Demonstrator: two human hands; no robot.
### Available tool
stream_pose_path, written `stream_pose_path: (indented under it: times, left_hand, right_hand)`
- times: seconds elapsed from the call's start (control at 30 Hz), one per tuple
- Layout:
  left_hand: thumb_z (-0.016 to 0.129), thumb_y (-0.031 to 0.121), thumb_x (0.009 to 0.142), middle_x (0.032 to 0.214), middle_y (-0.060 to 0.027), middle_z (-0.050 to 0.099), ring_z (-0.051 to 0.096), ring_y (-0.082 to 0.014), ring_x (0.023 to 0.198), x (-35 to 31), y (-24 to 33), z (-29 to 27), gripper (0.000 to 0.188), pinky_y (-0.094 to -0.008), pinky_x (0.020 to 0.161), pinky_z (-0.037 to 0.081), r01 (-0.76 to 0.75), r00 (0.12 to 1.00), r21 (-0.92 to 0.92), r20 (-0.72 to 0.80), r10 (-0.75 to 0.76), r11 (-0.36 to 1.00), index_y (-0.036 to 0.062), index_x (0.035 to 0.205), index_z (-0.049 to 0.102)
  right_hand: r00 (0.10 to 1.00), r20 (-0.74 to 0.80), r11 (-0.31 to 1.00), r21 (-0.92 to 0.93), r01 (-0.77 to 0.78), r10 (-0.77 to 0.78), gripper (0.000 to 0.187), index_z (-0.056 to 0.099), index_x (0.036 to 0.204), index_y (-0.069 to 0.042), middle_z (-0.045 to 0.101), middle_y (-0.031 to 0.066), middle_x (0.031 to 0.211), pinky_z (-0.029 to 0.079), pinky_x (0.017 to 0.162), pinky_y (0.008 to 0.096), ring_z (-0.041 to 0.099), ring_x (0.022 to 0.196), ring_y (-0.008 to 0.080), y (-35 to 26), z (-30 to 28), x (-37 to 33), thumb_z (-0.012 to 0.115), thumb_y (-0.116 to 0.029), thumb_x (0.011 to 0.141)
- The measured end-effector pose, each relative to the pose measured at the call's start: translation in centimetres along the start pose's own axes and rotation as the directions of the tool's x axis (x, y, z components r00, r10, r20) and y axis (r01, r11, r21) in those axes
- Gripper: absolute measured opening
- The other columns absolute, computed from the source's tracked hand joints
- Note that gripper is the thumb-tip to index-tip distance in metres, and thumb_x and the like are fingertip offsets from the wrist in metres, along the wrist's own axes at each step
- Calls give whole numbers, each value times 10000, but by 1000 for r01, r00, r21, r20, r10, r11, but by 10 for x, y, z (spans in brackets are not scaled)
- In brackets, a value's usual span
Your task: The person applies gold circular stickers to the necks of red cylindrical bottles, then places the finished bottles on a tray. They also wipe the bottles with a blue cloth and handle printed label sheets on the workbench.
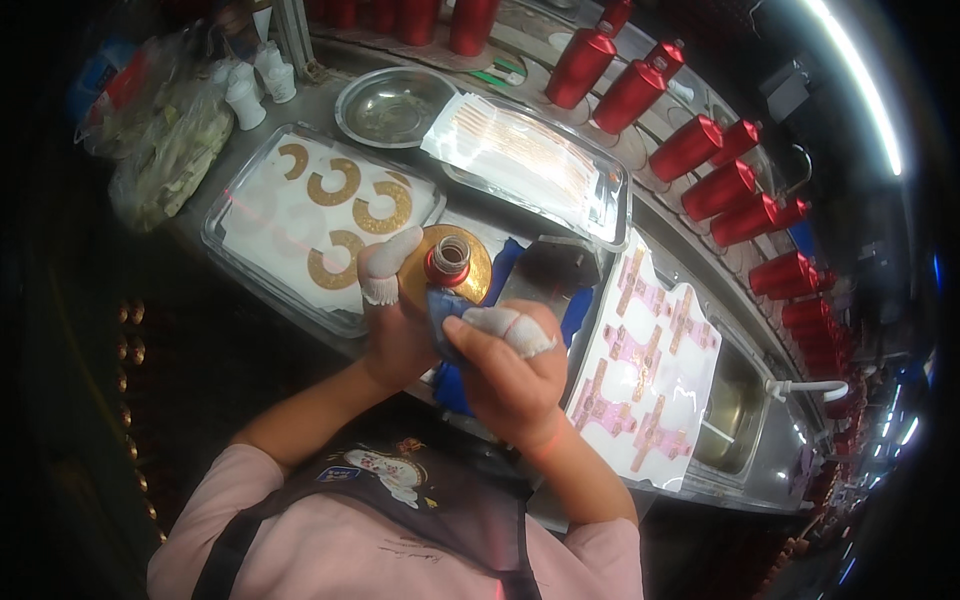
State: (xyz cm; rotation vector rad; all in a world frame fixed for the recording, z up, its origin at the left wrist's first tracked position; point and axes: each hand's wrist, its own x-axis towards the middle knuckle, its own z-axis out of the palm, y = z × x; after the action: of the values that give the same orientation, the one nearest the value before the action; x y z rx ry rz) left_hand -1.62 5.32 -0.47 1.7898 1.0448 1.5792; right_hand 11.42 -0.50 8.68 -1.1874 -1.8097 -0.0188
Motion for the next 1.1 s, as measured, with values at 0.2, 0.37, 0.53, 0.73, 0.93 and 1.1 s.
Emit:
stream_pose_path:
  times: [0.2,0.37,0.53,0.73,0.93,1.1]
  left_hand:
    - [951,247,578,1229,-158,493,503,-359,1147,17,4,-19,942,-453,990,429,-22,990,-22,138,25,1000,88,1375,474]
    - [943,296,588,1277,-168,535,510,-380,1210,31,4,-36,913,-471,1065,397,51,944,-59,328,-29,997,78,1360,506]
    - [938,300,585,1291,-157,593,558,-349,1223,65,-6,-56,925,-432,1104,403,138,741,-144,671,-6,980,59,1371,514]
    - [923,129,596,1379,-161,532,500,-245,1320,95,-13,-64,1015,-362,1120,393,616,336,-105,931,-140,781,-17,1451,397]
    - [953,295,637,1441,-175,408,450,-360,1345,41,2,-63,1000,-434,1130,378,55,835,-204,545,67,977,78,1459,428]
    - [939,220,665,1434,-190,446,497,-380,1316,15,-4,-39,855,-447,1092,426,31,934,-263,350,66,964,131,1397,507]
  right_hand:
    - [802,94,707,418,-570,590,207,652,1009,15,662,75,928,483,771,251,624,880,128,18,-8,-1,778,-62,864]
    - [713,194,558,499,-663,674,257,649,1044,20,678,53,969,503,826,250,636,903,118,51,-7,9,790,-85,857]
    - [717,275,527,522,-671,641,255,659,1021,9,680,27,887,518,764,243,637,825,104,66,2,30,799,-107,843]
    - [703,277,559,448,-698,655,201,675,972,-1,676,21,863,503,732,224,618,795,79,63,13,63,797,-84,835]
    - [759,205,558,565,-608,619,229,665,998,17,688,34,941,496,798,226,625,857,99,40,-9,36,799,-84,842]
    - [675,226,492,530,-690,703,218,659,1032,2,682,32,959,483,824,227,620,887,97,48,-7,15,771,-94,871]
